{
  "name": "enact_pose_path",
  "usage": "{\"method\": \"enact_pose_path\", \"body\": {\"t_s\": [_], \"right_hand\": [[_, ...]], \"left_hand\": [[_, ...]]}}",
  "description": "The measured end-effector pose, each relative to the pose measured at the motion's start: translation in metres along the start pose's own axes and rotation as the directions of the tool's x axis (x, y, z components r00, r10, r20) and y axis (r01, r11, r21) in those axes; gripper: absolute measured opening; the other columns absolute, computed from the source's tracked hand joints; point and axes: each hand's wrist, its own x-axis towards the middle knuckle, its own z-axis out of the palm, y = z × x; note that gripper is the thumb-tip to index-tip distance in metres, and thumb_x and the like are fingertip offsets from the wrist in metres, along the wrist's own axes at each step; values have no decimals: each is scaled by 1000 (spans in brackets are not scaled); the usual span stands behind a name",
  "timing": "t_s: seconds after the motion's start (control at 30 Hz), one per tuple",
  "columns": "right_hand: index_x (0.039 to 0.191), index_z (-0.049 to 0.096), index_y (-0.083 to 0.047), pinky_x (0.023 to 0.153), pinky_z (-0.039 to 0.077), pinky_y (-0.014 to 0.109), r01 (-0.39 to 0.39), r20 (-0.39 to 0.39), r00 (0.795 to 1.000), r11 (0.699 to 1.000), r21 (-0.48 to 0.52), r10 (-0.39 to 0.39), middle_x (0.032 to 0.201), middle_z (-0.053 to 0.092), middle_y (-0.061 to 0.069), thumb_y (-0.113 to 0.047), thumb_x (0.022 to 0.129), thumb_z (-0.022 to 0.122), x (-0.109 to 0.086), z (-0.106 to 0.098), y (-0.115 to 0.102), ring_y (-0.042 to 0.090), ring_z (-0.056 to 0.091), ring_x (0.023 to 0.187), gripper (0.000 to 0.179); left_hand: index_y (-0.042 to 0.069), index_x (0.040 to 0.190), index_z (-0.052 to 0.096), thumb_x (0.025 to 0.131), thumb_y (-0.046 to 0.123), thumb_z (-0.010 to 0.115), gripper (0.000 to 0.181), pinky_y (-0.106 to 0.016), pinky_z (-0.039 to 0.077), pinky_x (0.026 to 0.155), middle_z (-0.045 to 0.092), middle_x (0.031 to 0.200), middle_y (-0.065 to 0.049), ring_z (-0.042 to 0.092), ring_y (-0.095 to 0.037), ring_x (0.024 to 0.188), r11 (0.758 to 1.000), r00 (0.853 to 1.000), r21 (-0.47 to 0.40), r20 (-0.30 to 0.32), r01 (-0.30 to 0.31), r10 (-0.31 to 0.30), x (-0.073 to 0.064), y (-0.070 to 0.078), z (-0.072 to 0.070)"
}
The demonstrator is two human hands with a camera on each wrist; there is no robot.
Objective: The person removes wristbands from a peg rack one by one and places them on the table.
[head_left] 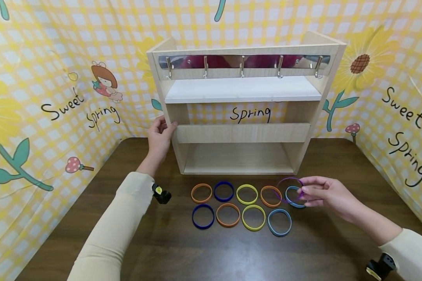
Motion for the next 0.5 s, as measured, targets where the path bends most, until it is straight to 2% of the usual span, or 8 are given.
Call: {"method": "enact_pose_path", "body": {"t_s": [0.2, 0.5], "right_hand": [[112, 66, -17, 77, 56, 40, -13, 128, 992, 999, 41, 8, 100, 71, 9, -1, 98, 52, -11, -16, 12, 23, 69, 93, 26], [117, 66, -15, 80, 55, 41, -86, 218, 973, 994, 60, 71, 105, 70, 13, -1, 99, 50, -18, -39, 27, 23, 68, 95, 27]], "left_hand": [[-12, 123, 56, 88, 4, 66, 39, -22, 49, 72, 60, 92, 1, 57, -11, 87, 1000, 1000, -10, 1, 4, -4, -1, 1, 0], [-3, 117, 61, 89, 3, 65, 30, -24, 49, 73, 60, 93, 1, 57, -12, 87, 1000, 1000, -6, 3, 2, -2, -1, 2, 1]]}}
